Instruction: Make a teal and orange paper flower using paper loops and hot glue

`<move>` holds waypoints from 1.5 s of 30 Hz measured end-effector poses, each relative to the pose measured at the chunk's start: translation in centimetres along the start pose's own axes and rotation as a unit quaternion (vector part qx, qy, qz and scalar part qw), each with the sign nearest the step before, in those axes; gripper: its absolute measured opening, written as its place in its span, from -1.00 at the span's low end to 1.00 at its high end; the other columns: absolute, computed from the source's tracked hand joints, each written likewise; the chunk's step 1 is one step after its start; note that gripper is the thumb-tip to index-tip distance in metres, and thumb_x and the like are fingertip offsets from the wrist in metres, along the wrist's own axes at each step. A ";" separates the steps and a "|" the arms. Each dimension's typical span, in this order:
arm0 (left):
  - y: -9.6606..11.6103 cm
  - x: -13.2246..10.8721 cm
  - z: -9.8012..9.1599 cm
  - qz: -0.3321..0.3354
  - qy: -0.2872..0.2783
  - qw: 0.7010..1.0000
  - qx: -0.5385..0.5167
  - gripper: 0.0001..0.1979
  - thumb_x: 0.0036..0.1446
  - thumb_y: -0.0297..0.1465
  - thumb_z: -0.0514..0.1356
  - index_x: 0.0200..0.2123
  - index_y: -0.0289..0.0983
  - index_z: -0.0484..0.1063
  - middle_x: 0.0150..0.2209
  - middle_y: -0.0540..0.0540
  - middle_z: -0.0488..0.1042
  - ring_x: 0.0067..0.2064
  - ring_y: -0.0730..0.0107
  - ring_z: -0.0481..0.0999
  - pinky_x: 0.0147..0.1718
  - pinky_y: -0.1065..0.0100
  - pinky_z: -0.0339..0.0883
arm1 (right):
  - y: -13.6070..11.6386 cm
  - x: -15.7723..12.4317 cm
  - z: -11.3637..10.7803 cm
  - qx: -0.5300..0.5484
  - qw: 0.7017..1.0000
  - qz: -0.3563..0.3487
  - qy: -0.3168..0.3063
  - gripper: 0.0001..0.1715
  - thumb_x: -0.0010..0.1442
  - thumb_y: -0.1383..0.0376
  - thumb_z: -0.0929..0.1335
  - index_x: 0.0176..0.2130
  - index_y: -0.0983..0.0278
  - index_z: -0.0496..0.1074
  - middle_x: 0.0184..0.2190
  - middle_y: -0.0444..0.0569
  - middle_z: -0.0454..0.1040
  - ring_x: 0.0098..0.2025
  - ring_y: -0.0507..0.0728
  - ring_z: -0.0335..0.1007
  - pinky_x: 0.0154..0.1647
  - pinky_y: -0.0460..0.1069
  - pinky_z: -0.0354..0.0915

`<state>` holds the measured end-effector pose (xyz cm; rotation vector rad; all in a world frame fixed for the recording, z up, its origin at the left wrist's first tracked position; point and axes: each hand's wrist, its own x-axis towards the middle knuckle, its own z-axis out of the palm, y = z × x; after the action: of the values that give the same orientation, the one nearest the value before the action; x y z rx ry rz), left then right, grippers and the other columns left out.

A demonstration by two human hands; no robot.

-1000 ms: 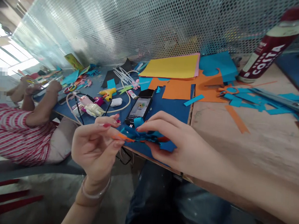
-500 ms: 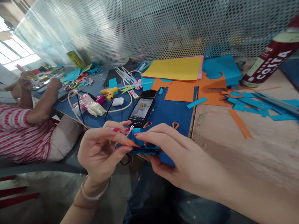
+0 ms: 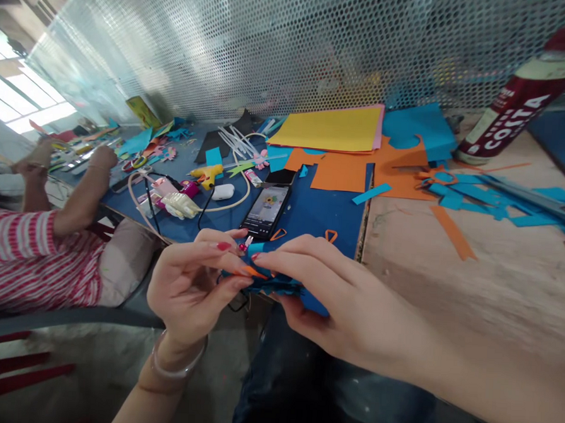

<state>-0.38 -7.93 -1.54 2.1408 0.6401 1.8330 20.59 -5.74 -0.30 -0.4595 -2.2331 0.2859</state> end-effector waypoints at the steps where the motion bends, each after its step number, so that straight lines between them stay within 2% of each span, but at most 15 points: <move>1: 0.0 0.0 0.0 0.001 0.000 1.000 0.001 -0.52 0.08 -0.63 0.36 0.07 -0.31 0.41 -0.33 -0.03 0.64 -0.15 0.34 0.52 0.06 0.11 0.49 | 0.0 0.0 0.0 0.000 1.000 -0.001 0.001 -0.51 0.24 0.51 0.28 0.13 0.21 0.28 -0.06 -0.06 0.44 0.03 -0.02 0.45 0.11 -0.22 0.37; 11: 0.1 0.0 0.1 -0.013 0.000 1.000 0.023 -0.53 0.09 -0.57 0.38 0.06 -0.24 0.42 -0.34 0.01 0.62 -0.17 0.37 0.54 0.03 0.16 0.50 | 0.1 0.2 -0.2 0.005 1.000 -0.004 -0.008 -0.52 0.23 0.53 0.28 0.11 0.24 0.28 -0.07 -0.02 0.45 0.01 0.01 0.46 0.10 -0.17 0.40; 21: 0.1 -0.3 0.1 -0.033 -0.005 0.999 0.022 -0.54 0.09 -0.56 0.38 0.06 -0.25 0.43 -0.33 0.00 0.64 -0.17 0.35 0.56 0.05 0.14 0.48 | 0.0 0.0 -0.1 0.015 1.000 0.021 -0.006 -0.45 0.21 0.53 0.30 0.15 0.19 0.26 -0.05 -0.03 0.50 0.03 0.07 0.50 0.07 -0.11 0.46; 27: 0.2 -0.3 0.1 -0.062 -0.009 0.998 -0.004 -0.56 0.10 -0.57 0.37 0.05 -0.26 0.44 -0.33 -0.01 0.64 -0.17 0.35 0.60 0.12 0.09 0.46 | -0.1 0.0 0.0 0.053 0.998 0.040 0.011 -0.31 0.17 0.54 0.32 0.22 0.16 0.19 0.02 -0.09 0.50 0.01 0.02 0.52 -0.15 -0.26 0.49; 30: 0.4 -0.4 0.1 -0.079 -0.004 0.997 -0.009 -0.56 0.10 -0.58 0.37 0.05 -0.25 0.44 -0.31 0.00 0.64 -0.19 0.38 0.64 0.15 0.11 0.46 | -0.2 -0.1 0.1 0.064 0.996 0.052 0.018 -0.24 0.16 0.54 0.34 0.26 0.09 0.16 0.06 -0.12 0.49 0.03 0.01 0.51 -0.15 -0.26 0.49; 35: 1.0 -0.4 0.1 -0.123 -0.008 0.992 0.006 -0.59 0.10 -0.58 0.38 0.01 -0.22 0.45 -0.29 0.01 0.67 -0.24 0.43 0.67 -0.04 0.33 0.56 | -0.2 -0.1 0.3 0.079 0.993 0.083 0.017 -0.19 0.15 0.52 0.35 0.27 0.00 0.16 -0.01 -0.17 0.52 -0.08 -0.01 0.53 -0.29 -0.26 0.49; 39: 1.0 -0.2 -0.2 -0.114 -0.020 0.993 0.034 -0.62 0.10 -0.51 0.40 -0.02 -0.19 0.48 -0.33 0.00 0.66 -0.20 0.35 0.63 -0.13 0.29 0.54 | -0.1 -0.2 0.3 0.077 0.993 0.091 0.009 -0.16 0.14 0.52 0.34 0.29 -0.02 0.15 0.02 -0.14 0.52 -0.06 0.04 0.53 -0.36 -0.21 0.49; 45: 1.0 0.4 -0.6 -0.096 -0.042 0.991 0.079 -0.58 0.05 -0.50 0.43 -0.01 -0.17 0.50 -0.37 0.02 0.66 -0.26 0.35 0.45 -0.27 0.33 0.38 | -0.2 -0.3 0.4 0.084 0.992 0.096 0.009 -0.13 0.15 0.52 0.34 0.32 -0.01 0.13 0.00 -0.11 0.53 -0.11 0.06 0.55 -0.27 -0.13 0.53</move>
<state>-0.73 -8.64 -0.69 2.1539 0.9645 1.6308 20.41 -6.05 -0.73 -0.5842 -2.1282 0.5645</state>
